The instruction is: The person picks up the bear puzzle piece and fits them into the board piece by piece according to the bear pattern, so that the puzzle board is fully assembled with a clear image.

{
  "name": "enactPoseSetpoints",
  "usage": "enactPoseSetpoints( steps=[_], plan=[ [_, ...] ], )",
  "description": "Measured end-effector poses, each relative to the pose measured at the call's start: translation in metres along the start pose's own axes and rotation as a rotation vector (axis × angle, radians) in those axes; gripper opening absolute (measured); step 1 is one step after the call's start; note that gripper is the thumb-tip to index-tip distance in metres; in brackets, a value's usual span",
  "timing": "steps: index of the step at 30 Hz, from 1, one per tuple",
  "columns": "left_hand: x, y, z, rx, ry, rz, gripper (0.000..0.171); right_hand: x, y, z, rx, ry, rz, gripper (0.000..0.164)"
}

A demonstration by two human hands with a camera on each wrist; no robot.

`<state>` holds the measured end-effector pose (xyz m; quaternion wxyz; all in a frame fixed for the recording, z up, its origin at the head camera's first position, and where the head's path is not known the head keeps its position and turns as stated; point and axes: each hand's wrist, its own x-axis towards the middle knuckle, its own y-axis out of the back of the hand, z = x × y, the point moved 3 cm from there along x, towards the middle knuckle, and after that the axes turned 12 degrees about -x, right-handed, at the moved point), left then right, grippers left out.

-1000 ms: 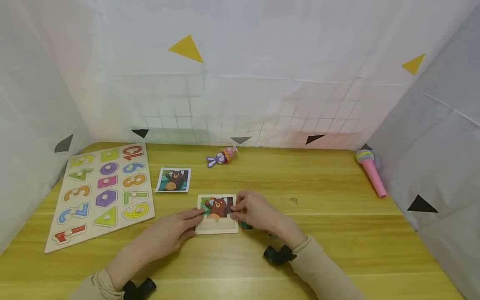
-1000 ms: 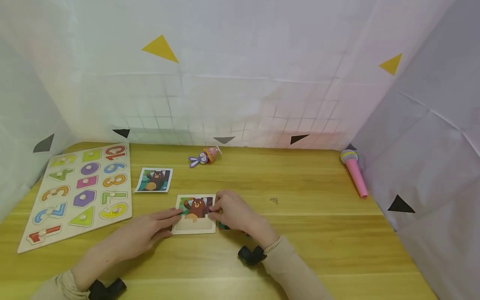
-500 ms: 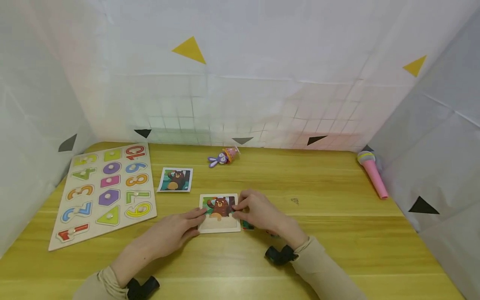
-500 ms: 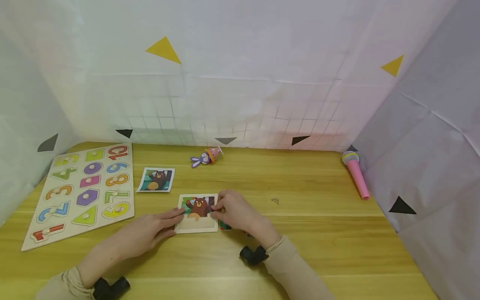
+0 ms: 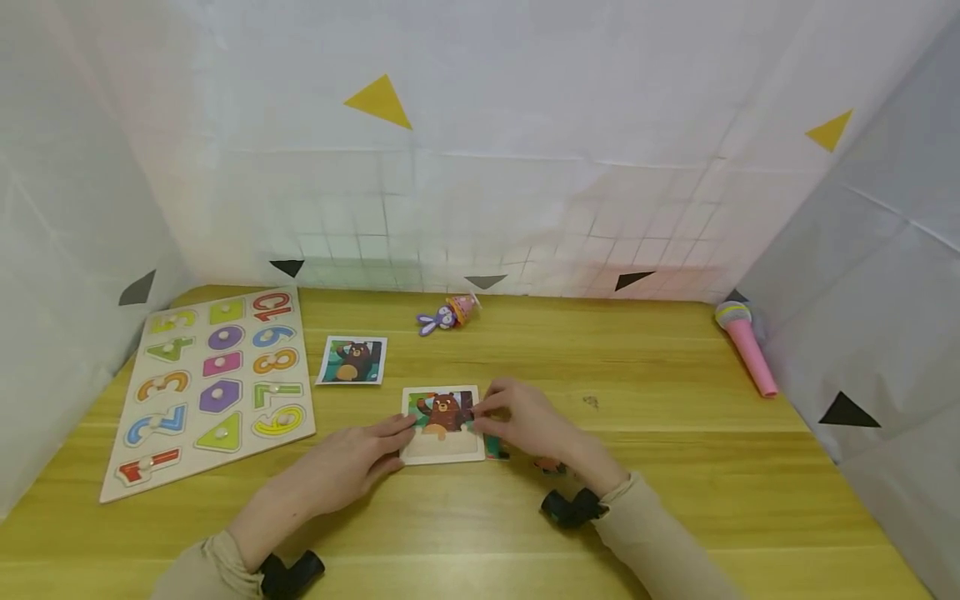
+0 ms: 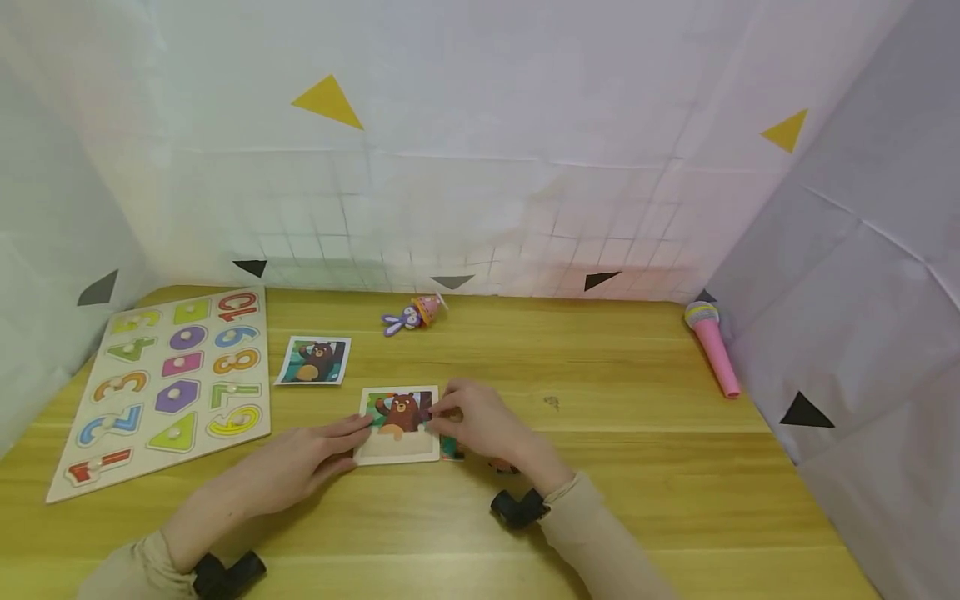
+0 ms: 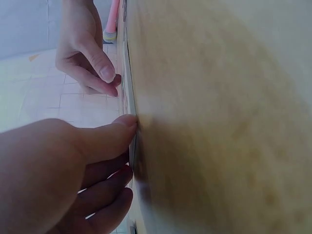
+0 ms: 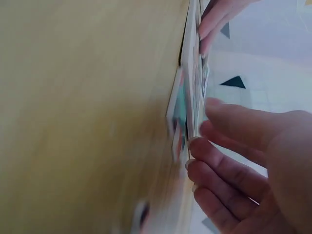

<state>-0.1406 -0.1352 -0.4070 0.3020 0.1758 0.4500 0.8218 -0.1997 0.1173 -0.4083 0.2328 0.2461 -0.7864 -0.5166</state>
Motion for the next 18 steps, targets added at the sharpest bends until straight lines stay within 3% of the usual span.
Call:
enactPoseSetpoints(
  steps=[6, 18],
  plan=[
    [0.002, -0.001, -0.002, -0.022, 0.018, -0.007, 0.043, -0.011, 0.012, 0.015, -0.008, -0.058, -0.032, 0.020],
    [0.003, 0.000, -0.003, -0.058, 0.037, -0.023, 0.045, -0.033, 0.022, 0.024, -0.024, -0.009, -0.072, 0.022]
  ],
)
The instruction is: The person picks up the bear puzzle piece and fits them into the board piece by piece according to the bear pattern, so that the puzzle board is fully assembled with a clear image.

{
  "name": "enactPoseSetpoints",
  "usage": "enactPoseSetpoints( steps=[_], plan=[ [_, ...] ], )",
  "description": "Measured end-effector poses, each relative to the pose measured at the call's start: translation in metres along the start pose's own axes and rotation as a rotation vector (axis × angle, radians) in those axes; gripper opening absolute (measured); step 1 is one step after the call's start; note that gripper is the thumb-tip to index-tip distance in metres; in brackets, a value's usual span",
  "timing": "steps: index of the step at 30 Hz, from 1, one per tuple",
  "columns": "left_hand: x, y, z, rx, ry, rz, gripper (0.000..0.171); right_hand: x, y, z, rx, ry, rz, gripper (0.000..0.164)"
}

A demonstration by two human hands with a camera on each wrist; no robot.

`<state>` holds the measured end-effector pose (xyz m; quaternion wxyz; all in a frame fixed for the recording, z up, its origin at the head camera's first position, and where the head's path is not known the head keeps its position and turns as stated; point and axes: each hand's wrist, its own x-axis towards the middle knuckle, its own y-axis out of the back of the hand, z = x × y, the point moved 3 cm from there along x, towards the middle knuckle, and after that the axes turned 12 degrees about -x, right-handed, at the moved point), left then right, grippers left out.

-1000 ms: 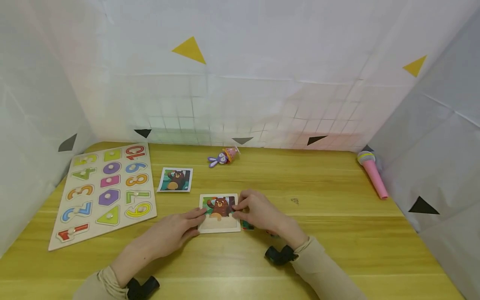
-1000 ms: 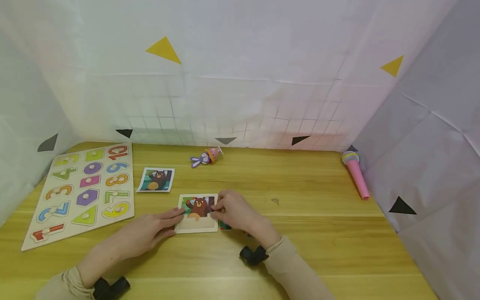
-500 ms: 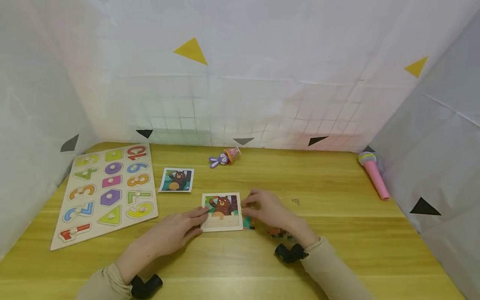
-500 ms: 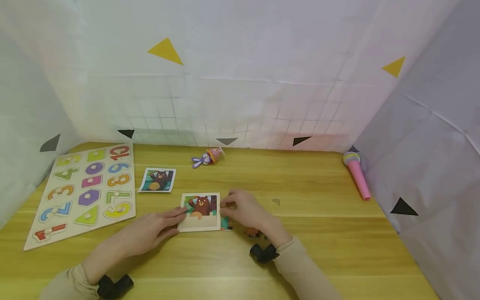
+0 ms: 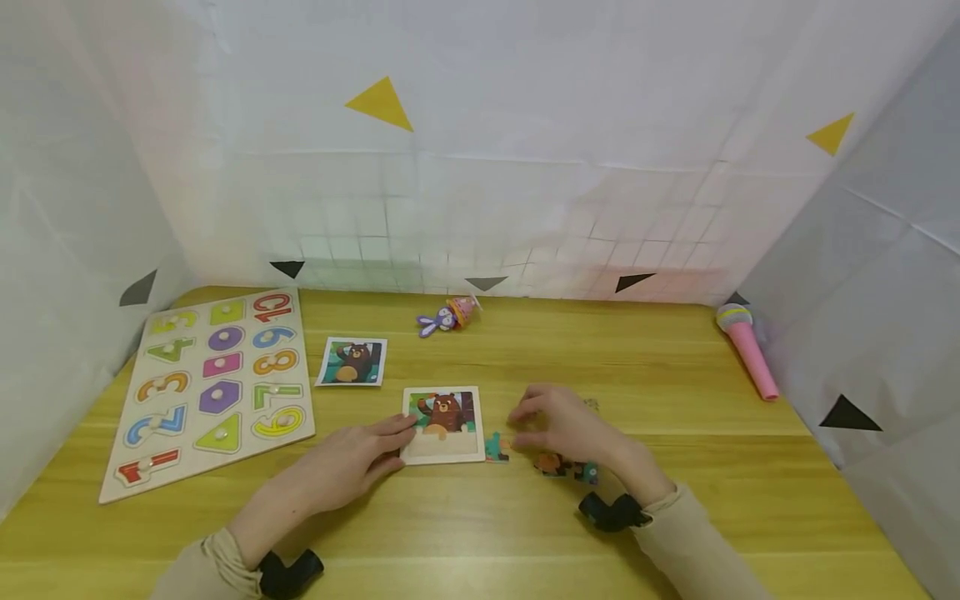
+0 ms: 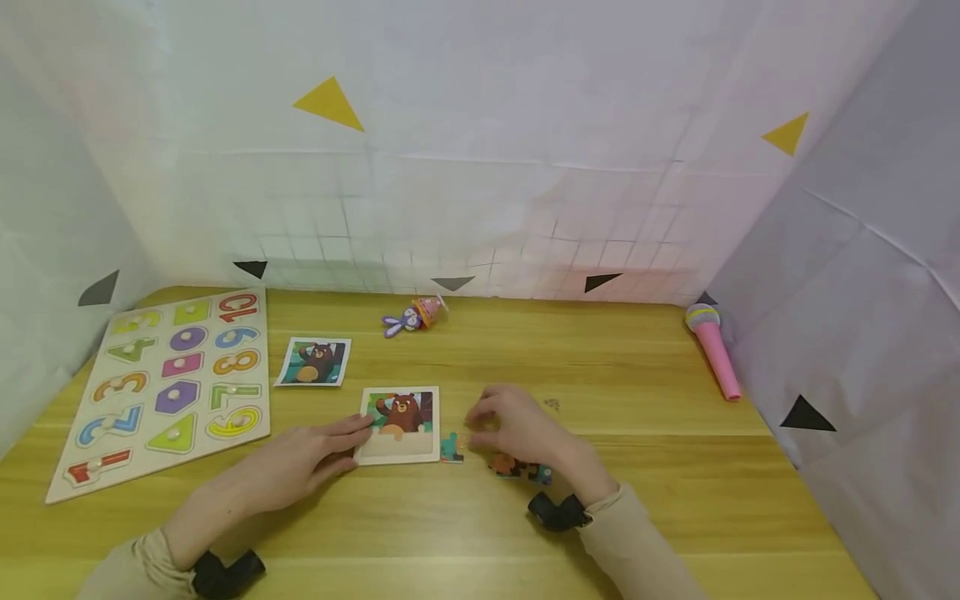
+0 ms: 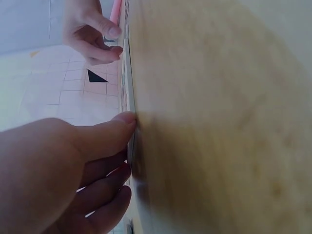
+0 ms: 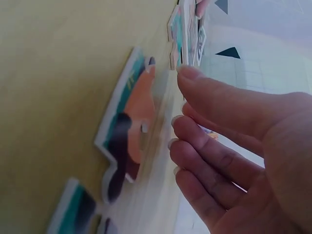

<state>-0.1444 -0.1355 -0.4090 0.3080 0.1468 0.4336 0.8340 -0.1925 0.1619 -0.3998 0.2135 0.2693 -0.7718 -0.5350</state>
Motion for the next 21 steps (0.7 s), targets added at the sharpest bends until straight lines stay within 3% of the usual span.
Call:
enactPoseSetpoints(
  steps=[21],
  plan=[
    [-0.001, 0.000, -0.002, -0.006, -0.014, 0.004, 0.045, 0.000, -0.011, -0.011, -0.001, 0.020, -0.020, 0.034]
  ],
)
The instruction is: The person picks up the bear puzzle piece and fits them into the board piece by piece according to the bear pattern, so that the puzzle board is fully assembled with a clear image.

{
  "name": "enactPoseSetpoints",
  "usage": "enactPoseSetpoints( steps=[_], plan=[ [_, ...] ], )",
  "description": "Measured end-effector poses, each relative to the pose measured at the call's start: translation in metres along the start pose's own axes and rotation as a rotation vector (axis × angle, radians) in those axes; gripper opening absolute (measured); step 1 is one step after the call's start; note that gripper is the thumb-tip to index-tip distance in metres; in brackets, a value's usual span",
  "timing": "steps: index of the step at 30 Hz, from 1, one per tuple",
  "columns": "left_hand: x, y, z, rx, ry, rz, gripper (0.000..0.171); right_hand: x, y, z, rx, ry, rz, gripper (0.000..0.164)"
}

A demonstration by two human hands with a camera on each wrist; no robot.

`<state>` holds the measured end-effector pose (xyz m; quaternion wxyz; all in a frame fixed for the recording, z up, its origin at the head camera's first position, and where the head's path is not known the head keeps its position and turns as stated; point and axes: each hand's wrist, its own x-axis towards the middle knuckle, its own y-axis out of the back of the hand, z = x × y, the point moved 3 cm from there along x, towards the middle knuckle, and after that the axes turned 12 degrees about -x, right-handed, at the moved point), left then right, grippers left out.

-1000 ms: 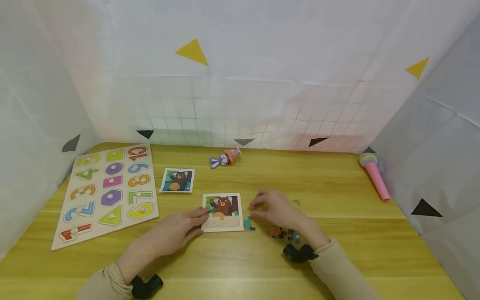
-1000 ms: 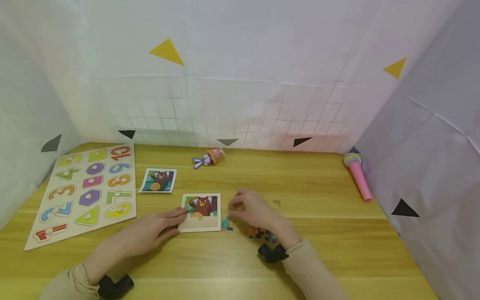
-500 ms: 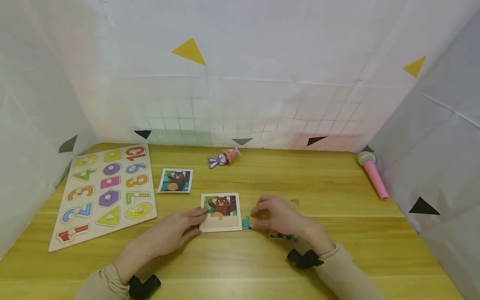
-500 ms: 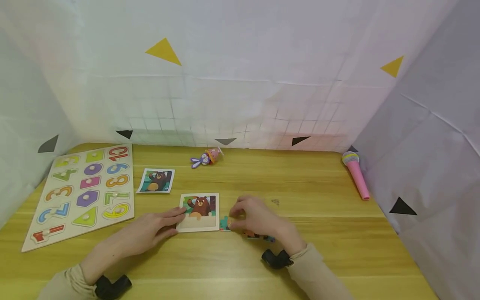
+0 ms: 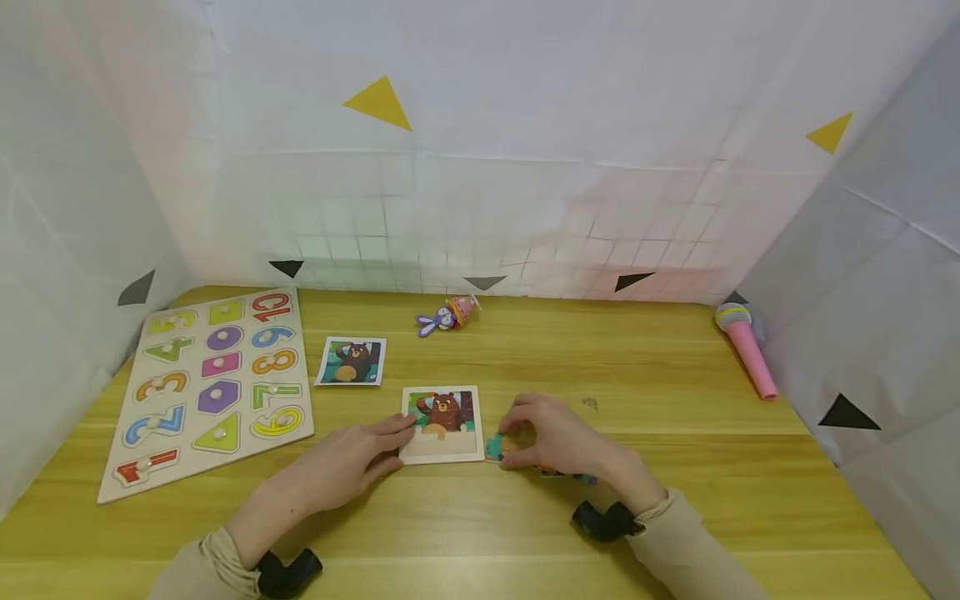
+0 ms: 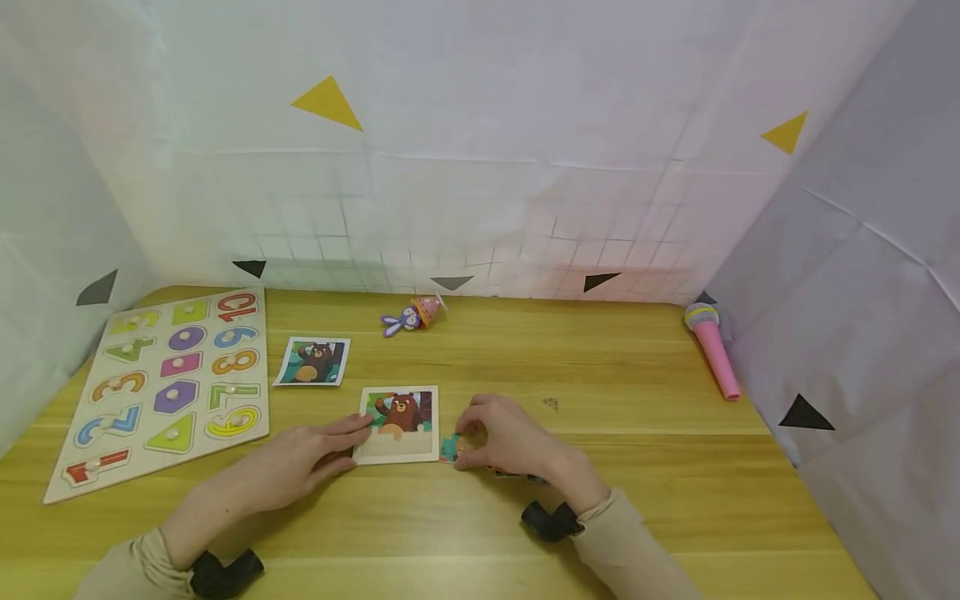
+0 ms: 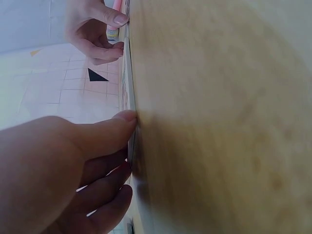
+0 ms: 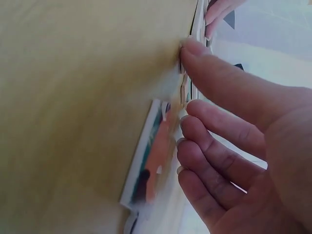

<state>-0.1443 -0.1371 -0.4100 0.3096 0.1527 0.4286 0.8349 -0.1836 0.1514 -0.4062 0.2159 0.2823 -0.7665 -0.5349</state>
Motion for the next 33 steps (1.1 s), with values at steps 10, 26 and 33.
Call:
enactPoseSetpoints(
  steps=[10, 26, 33],
  plan=[
    [-0.0004, -0.0001, 0.0008, 0.002, -0.023, 0.006, 0.045, -0.0016, 0.0003, 0.0061, 0.030, -0.065, 0.014, 0.031],
    [-0.0003, -0.0003, -0.0002, -0.004, -0.002, 0.009, 0.045, -0.0011, -0.0001, 0.0075, 0.057, -0.055, 0.001, 0.022],
    [0.0005, -0.0006, -0.0019, -0.008, 0.015, 0.002, 0.045, -0.0012, 0.0006, 0.0050, 0.035, -0.030, -0.003, 0.019]
  ],
)
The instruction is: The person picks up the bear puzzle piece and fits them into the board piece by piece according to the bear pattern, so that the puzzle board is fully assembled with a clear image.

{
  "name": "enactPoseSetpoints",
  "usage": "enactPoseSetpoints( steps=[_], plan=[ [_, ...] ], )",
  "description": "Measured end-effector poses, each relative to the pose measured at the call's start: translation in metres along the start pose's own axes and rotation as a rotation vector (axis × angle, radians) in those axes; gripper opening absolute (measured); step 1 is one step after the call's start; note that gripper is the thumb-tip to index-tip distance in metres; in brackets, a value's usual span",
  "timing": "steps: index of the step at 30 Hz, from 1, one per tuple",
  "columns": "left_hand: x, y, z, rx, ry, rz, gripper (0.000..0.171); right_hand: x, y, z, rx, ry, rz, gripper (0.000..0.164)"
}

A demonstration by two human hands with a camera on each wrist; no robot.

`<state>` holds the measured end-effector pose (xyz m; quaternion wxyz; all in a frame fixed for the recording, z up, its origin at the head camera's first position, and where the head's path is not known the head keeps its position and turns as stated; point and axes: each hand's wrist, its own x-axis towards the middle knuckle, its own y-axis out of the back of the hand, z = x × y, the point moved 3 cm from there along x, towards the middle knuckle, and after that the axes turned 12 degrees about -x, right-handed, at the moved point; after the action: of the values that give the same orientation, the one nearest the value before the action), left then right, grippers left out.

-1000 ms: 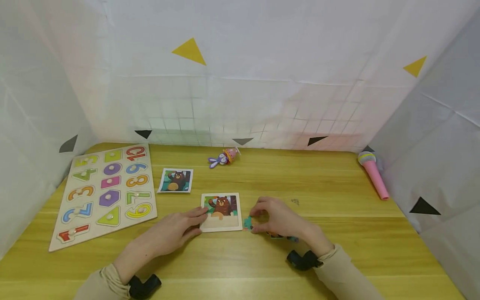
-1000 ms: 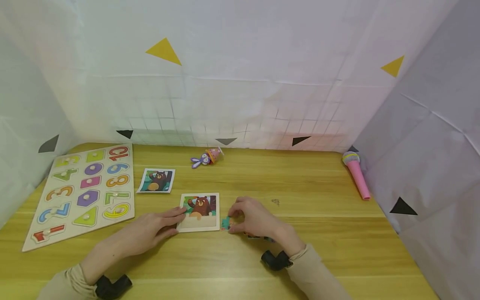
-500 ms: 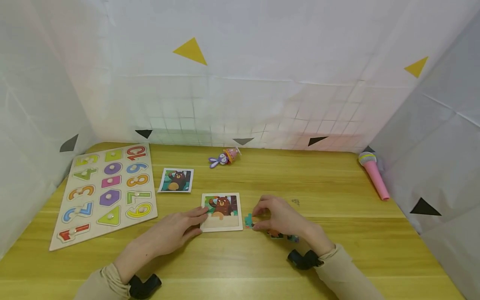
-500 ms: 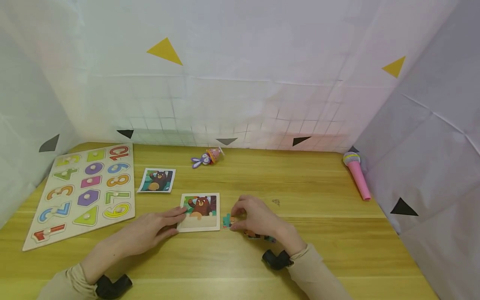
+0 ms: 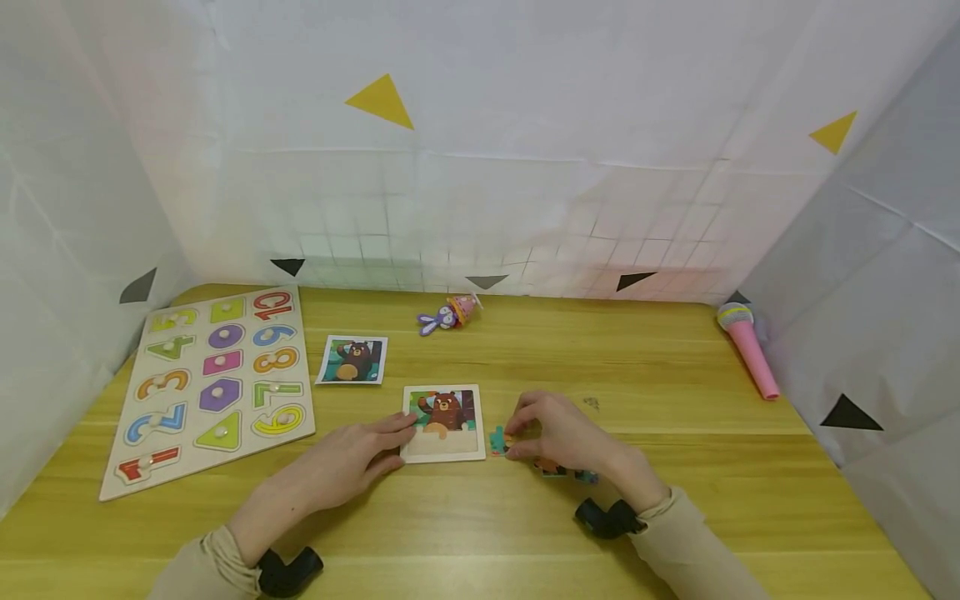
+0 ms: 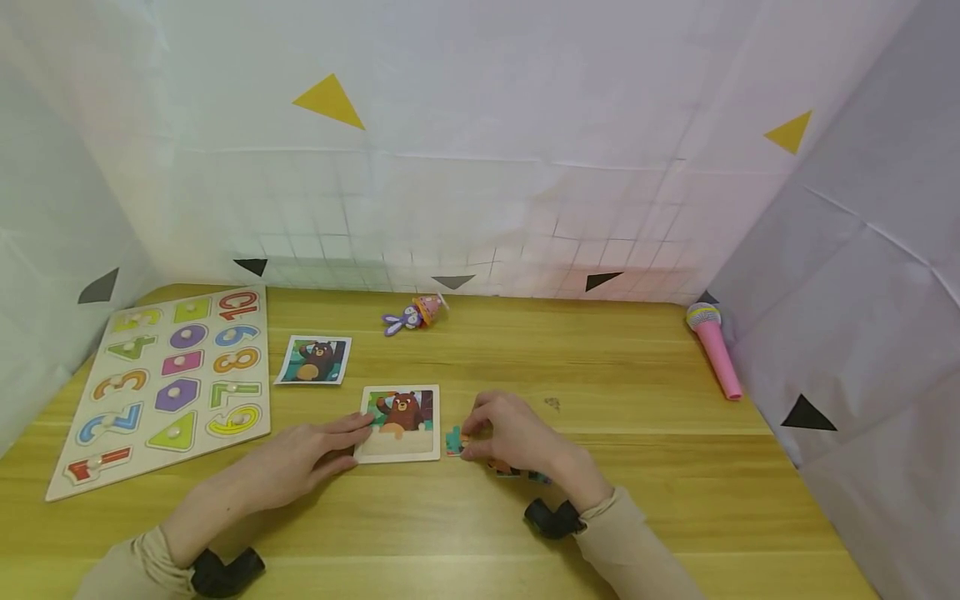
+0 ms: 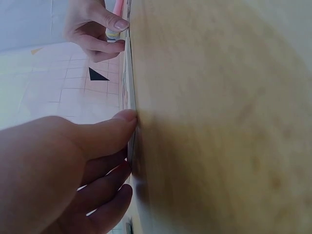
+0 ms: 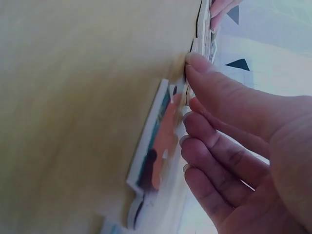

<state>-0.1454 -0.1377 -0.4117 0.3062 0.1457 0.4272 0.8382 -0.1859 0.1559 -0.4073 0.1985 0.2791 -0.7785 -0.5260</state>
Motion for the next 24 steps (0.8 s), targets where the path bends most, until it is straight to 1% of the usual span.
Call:
enactPoseSetpoints(
  steps=[5, 15, 24],
  plan=[
    [0.0005, 0.0008, -0.0003, -0.004, -0.005, 0.003, 0.045, 0.0000, 0.0003, 0.0001, -0.014, 0.032, 0.003, 0.018],
    [0.0010, 0.0005, -0.0007, -0.004, -0.011, 0.016, 0.044, -0.0001, -0.0006, 0.0030, -0.027, 0.060, 0.010, 0.017],
    [0.0012, 0.0008, -0.0001, -0.011, -0.013, 0.011, 0.044, -0.0005, 0.0016, 0.0011, -0.024, 0.080, 0.012, 0.017]
  ],
)
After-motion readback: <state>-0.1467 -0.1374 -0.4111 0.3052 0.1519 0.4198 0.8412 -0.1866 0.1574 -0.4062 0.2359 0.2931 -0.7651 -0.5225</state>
